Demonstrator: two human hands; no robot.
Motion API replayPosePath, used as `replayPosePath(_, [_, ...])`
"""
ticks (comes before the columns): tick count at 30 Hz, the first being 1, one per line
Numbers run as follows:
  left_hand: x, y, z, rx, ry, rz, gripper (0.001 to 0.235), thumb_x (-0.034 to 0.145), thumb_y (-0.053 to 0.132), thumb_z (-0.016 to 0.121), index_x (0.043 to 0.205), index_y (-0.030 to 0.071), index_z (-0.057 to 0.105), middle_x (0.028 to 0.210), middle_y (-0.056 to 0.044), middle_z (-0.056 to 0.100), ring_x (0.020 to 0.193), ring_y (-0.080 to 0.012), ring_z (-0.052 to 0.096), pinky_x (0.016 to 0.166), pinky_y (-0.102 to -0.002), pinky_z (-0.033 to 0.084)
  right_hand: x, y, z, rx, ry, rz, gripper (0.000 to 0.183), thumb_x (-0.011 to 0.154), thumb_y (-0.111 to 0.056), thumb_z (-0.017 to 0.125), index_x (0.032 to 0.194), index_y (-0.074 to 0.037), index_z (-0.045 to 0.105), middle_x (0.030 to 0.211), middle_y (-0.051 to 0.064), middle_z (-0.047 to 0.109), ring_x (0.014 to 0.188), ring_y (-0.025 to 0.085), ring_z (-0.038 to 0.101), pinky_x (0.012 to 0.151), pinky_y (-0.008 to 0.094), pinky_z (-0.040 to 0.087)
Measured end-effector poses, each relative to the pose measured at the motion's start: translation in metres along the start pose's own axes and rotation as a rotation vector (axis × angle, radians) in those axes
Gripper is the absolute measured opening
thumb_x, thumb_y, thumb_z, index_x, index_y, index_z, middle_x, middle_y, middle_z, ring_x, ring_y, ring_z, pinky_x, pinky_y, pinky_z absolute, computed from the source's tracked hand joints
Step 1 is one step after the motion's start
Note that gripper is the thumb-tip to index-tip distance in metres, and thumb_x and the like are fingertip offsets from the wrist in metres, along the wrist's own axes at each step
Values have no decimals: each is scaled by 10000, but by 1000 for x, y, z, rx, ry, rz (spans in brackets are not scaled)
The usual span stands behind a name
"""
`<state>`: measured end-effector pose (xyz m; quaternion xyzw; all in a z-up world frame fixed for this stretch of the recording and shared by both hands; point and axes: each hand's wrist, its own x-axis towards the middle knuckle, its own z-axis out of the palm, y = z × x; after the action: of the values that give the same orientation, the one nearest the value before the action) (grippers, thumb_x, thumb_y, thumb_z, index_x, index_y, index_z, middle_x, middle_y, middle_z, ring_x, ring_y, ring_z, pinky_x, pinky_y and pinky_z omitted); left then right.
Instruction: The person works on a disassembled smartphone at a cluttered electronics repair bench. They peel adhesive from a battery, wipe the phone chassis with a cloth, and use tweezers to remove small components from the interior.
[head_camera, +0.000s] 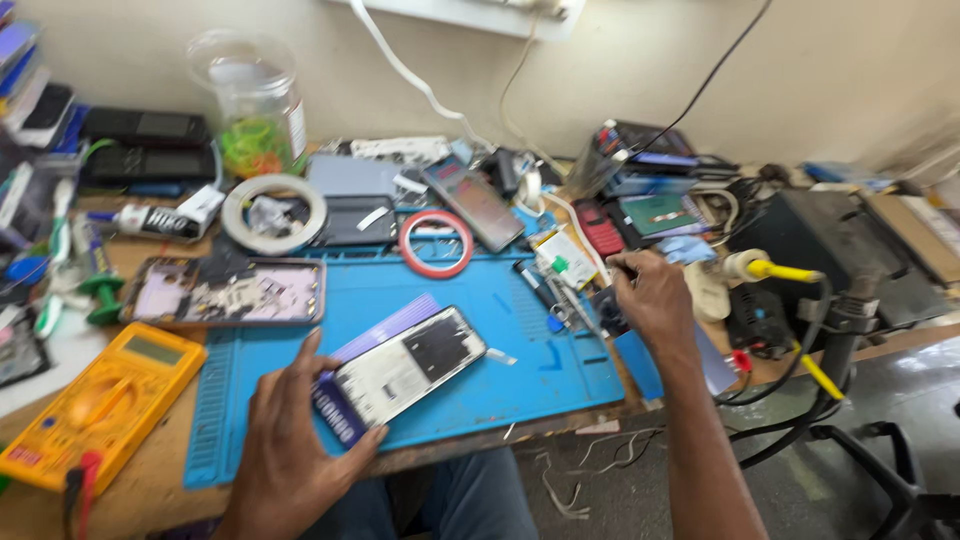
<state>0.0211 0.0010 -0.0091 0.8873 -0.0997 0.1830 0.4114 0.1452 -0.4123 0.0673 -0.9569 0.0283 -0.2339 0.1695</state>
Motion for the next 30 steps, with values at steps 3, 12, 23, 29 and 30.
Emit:
replayPosePath(3, [4, -11, 7, 169, -10, 42, 1214, 561, 419, 907, 1539, -11, 331, 1253, -154, 635, 1181, -363, 545, 1053, -519, 395, 11, 13, -21, 7, 153, -39, 187, 908, -114, 682, 1059, -82, 787, 1014, 152, 761, 879, 322, 740, 781, 419, 572])
replayPosePath(12, [-9, -104, 56, 268, 155, 283, 1222, 537, 633, 827, 1504, -5, 435, 1196, -138, 702, 1118, -285, 658, 1040, -451, 442, 24, 34, -51, -85, 319, 54, 258, 927, -39, 630, 1156, -30, 749, 1063, 199, 734, 940, 331, 722, 821, 430, 564])
replayPosePath(23, [24, -268, 103, 44, -199, 351, 905, 694, 475, 743, 1445, 70, 444, 1261, -197, 683, 1196, -345, 651, 1108, -502, 444, 122, 104, -42, -39, 497, 114, 173, 982, -14, 587, 1063, -10, 740, 957, 184, 732, 838, 284, 732, 747, 412, 593])
replayPosePath(29, [21, -118, 64, -25, 211, 266, 809, 682, 363, 816, 1368, 40, 532, 1261, -192, 652, 1205, -364, 604, 1080, -500, 425, 158, 168, 1, -646, -207, 243, 222, 887, -198, 693, 976, -9, 767, 939, 223, 756, 841, 351, 747, 725, 493, 599])
replayPosePath(30, [-1, -90, 46, -16, 244, 230, 797, 674, 340, 835, 1351, 32, 550, 1261, -193, 646, 1206, -370, 594, 1072, -501, 420, 160, 145, 18, -620, -149, 171, 246, 871, -229, 711, 962, -8, 771, 936, 230, 759, 841, 362, 749, 721, 507, 600])
